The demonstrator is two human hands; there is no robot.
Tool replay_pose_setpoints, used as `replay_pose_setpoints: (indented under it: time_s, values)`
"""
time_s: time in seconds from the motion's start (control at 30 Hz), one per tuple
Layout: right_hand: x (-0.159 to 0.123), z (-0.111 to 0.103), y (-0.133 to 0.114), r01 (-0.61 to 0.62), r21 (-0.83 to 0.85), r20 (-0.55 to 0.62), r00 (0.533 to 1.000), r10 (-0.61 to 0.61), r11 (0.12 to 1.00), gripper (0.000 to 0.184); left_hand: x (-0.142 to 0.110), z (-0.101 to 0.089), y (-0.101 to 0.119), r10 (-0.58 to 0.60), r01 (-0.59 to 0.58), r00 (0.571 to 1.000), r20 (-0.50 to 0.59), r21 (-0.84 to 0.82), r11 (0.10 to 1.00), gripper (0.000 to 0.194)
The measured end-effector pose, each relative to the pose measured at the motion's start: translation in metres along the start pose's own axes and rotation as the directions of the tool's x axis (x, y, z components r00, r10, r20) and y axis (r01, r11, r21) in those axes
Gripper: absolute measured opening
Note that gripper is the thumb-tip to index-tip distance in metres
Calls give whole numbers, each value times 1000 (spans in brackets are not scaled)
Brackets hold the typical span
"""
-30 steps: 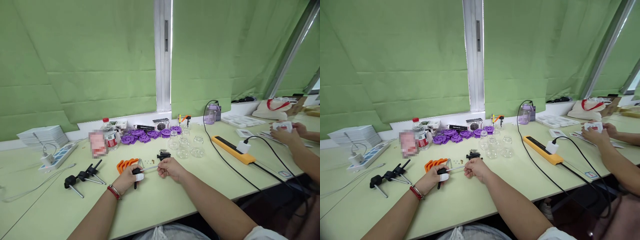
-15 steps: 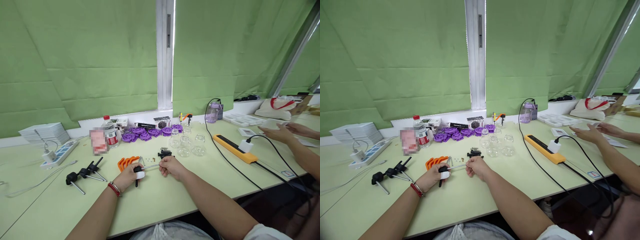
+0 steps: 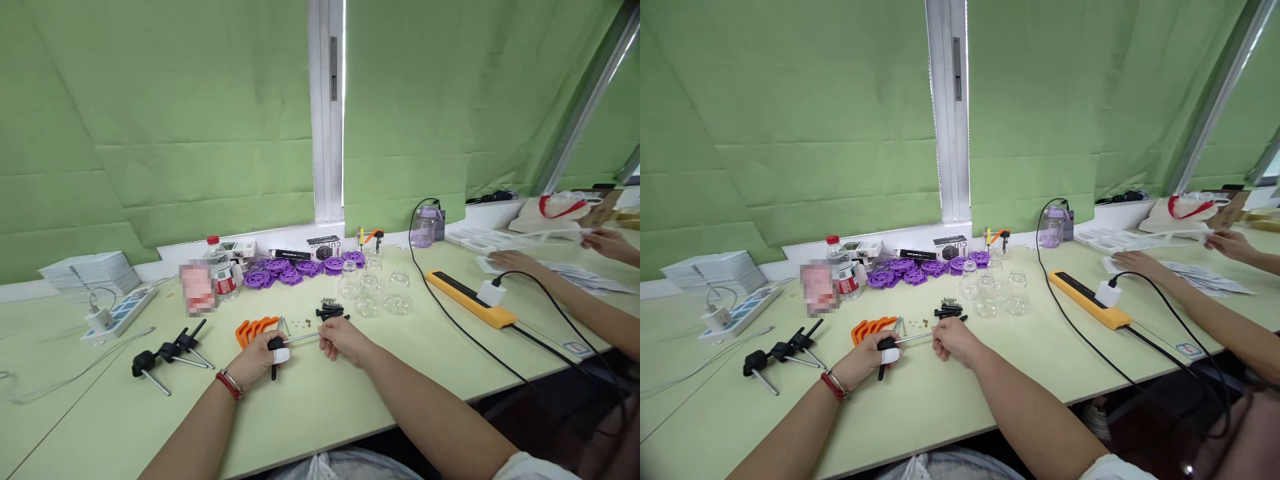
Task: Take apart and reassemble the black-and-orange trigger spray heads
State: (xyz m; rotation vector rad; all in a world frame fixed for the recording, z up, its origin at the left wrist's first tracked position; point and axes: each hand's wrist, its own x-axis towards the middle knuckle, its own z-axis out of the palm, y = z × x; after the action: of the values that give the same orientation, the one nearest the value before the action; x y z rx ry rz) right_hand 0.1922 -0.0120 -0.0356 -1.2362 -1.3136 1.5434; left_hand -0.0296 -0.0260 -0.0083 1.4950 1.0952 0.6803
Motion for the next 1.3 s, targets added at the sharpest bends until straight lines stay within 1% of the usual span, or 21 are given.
replay_pose_setpoints:
  time_s: [0.23, 0.4, 0.6, 0.8, 1.0, 1.3]
  values:
    - [-2, 2, -2, 10, -44, -18, 1000, -11, 999, 20, -1, 0, 1, 3, -3, 1000, 22, 3, 1000, 31]
    - [0, 2, 0, 7, -82, -35, 999, -9, 997, 24, -1, 0, 0, 9, -9, 1000, 8, 3, 1000, 32]
    - [4, 2, 6, 14, -104, -27, 999, -17, 994, 30, -2, 0, 3, 0, 1, 999, 32, -22, 1000, 32]
    - [1, 4, 2, 14, -122, -34, 999, -18, 992, 35, -3, 0, 3, 16, -16, 999, 29, 8, 1000, 29]
    - [0, 4, 2, 8, -136, -77, 997, -19, 991, 32, -2, 0, 3, 12, -12, 1000, 28, 2, 1000, 30]
    - [3, 5, 6, 5, -137, -70, 997, -14, 991, 34, -1, 1, 3, 0, 0, 999, 34, 17, 1000, 32]
